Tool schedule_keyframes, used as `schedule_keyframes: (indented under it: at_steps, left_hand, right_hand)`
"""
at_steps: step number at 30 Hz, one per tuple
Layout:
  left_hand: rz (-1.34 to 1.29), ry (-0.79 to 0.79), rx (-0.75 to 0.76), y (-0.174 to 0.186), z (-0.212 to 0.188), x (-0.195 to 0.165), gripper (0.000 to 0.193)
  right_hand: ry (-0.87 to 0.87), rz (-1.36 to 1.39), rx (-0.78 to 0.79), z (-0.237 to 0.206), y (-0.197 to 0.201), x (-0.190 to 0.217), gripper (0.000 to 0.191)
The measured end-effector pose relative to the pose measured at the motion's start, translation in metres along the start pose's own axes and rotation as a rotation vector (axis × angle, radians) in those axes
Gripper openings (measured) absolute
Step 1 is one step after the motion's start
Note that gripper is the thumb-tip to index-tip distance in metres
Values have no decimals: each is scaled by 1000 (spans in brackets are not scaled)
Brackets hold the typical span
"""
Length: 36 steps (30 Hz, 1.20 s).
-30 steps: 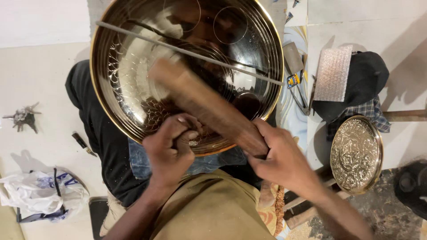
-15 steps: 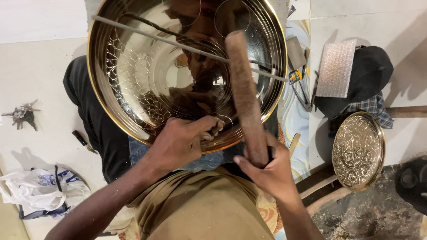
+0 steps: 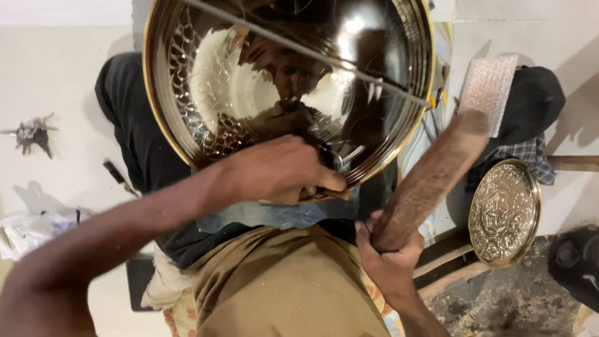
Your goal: The person uses a wooden mallet to repeatedly strike a metal plate resting on their lap. They hold a small metal tool against the plate's surface and tap it with the mallet to create a patterned texture.
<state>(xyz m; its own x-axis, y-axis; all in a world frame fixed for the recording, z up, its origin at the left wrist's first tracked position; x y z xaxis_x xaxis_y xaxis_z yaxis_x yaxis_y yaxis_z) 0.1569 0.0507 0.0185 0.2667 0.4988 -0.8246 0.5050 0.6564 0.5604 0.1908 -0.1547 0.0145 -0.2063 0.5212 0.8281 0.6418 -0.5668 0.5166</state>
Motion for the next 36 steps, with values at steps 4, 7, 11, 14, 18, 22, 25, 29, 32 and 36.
schedule_keyframes:
  at_steps: [4,7,11,14,18,22,25,29,32,36]
  left_hand:
    - [14,-154,27,5,4,-10,38]
    - [23,-178,157,0,8,-8,27]
    - [-29,-467,-20,23,0,-28,34]
    - [-152,-366,164,11,6,-20,40]
    - [-146,-360,171,12,4,-23,38]
    - [-111,-355,125,19,3,-26,41]
    - [-79,-361,124,21,2,-29,28]
    - [-46,-328,162,14,2,-26,20]
    - [-56,-282,97,14,-1,-21,10]
    - [-54,-33,-21,5,-9,-1,27]
  right_hand:
    - [-72,-171,-58,-28,-9,-22,26]
    - [74,-46,-187,-43,-6,-30,22]
    - [141,-281,-42,-49,-13,-46,22]
    - [116,-184,-112,-57,-13,-59,16]
    - [71,-177,-193,-64,-12,-65,12]
    - [-35,-372,73,-50,-24,-75,21]
    - [244,-428,-31,-47,-12,-50,19]
    - [198,-483,-3,-39,-21,-45,29]
    - [32,-87,-74,-37,-11,-52,27]
    - [-186,-248,228,-22,-12,-52,38]
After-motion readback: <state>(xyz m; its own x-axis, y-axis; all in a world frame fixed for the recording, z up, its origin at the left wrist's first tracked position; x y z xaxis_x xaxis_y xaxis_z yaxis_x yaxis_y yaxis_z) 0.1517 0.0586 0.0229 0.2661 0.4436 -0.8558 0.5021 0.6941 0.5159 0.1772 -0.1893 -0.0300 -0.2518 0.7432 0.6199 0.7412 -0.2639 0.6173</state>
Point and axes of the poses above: each hand's wrist, its own z-axis towards the middle knuckle, its own y-axis out of the back of the hand, x = y × z, the point moved 9 cm from there along z, towards the middle knuckle, and after that the axes turned 13 degrees about x, right-handed, at the moved point
